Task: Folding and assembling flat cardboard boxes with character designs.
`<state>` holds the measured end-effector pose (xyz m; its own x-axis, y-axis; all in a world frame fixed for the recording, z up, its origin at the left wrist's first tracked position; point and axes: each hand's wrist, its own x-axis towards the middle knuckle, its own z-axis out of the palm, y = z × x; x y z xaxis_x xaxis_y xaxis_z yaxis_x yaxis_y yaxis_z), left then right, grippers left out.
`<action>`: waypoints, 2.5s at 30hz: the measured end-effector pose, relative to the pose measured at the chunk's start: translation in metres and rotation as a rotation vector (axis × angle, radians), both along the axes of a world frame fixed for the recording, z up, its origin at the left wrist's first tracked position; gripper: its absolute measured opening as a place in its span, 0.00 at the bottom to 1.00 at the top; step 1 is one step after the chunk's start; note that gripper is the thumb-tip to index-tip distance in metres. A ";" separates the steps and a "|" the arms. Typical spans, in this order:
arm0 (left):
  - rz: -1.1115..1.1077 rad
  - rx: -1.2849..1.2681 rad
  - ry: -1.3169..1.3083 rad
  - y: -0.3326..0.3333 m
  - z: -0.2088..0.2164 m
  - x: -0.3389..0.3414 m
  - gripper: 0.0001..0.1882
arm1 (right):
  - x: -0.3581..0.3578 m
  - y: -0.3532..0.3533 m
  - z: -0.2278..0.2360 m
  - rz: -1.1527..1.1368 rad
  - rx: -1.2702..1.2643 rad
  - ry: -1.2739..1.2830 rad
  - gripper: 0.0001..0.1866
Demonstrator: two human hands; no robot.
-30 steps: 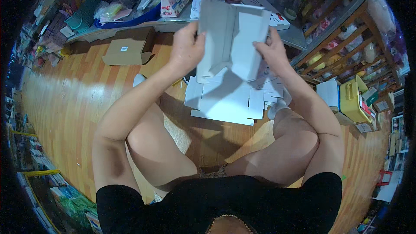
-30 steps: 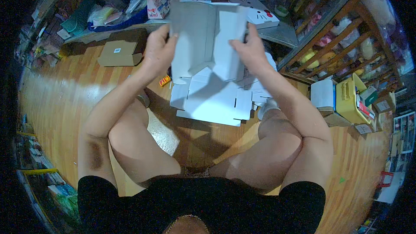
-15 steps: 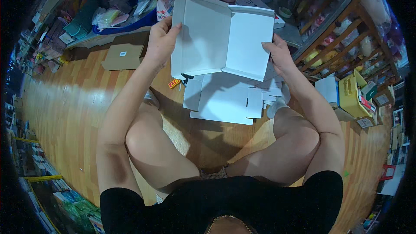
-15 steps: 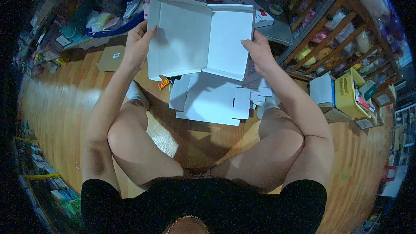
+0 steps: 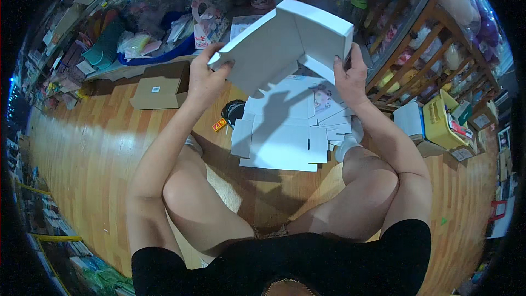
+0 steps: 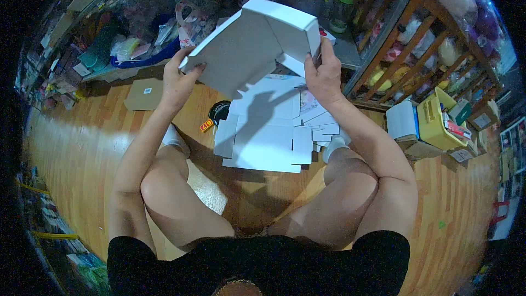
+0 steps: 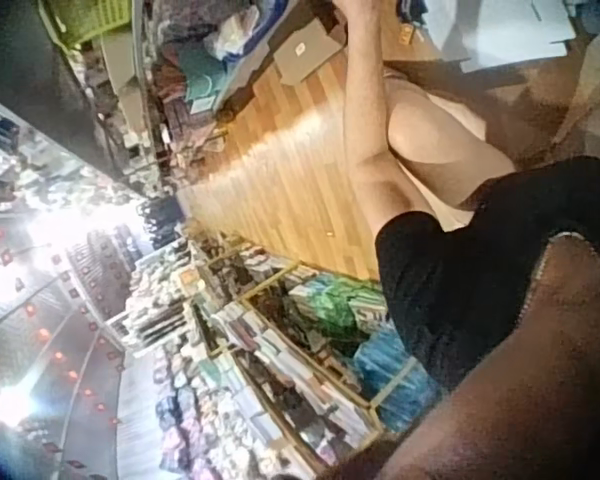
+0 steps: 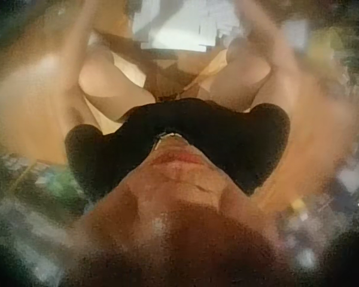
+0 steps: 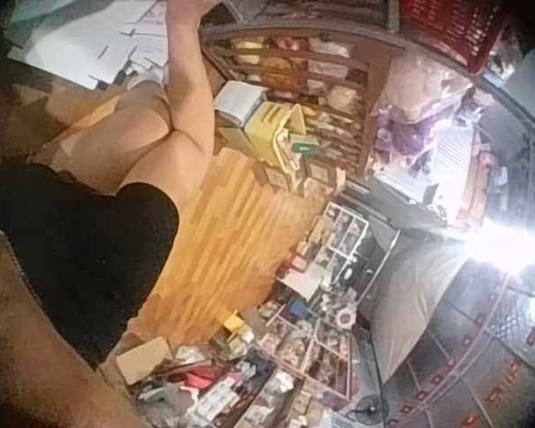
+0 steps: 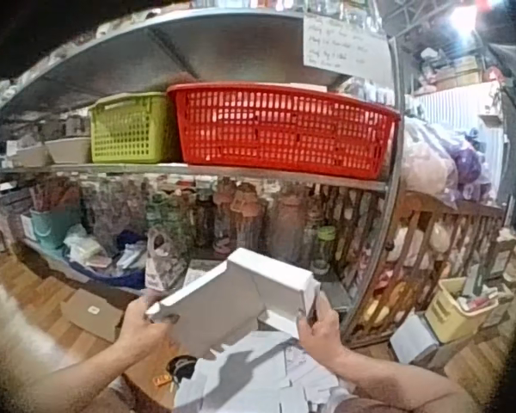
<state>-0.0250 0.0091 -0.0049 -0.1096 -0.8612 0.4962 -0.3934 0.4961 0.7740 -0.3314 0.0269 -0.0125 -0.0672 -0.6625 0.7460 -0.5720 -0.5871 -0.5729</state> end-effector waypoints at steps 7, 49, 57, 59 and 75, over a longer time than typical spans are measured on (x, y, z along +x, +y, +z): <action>-0.102 0.012 -0.312 0.008 0.007 -0.006 0.37 | 0.003 0.004 0.011 -0.162 0.078 0.418 0.20; -0.619 0.609 -0.104 0.011 -0.015 -0.017 0.15 | 0.014 0.012 0.027 0.659 0.810 0.455 0.22; -0.725 0.649 0.050 0.008 -0.020 -0.007 0.16 | 0.009 0.012 0.026 0.754 0.922 0.376 0.21; -0.756 0.694 0.099 0.006 -0.025 -0.006 0.16 | 0.008 0.012 0.026 0.776 0.909 0.368 0.21; -0.743 0.740 0.055 0.006 -0.031 -0.009 0.19 | 0.008 0.013 0.021 0.728 0.935 0.381 0.20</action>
<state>-0.0343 0.0151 -0.0359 -0.7284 -0.6767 -0.1068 -0.1394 -0.0061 0.9902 -0.3236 0.0404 0.0087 0.6556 -0.7421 -0.1397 -0.5058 -0.2941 -0.8110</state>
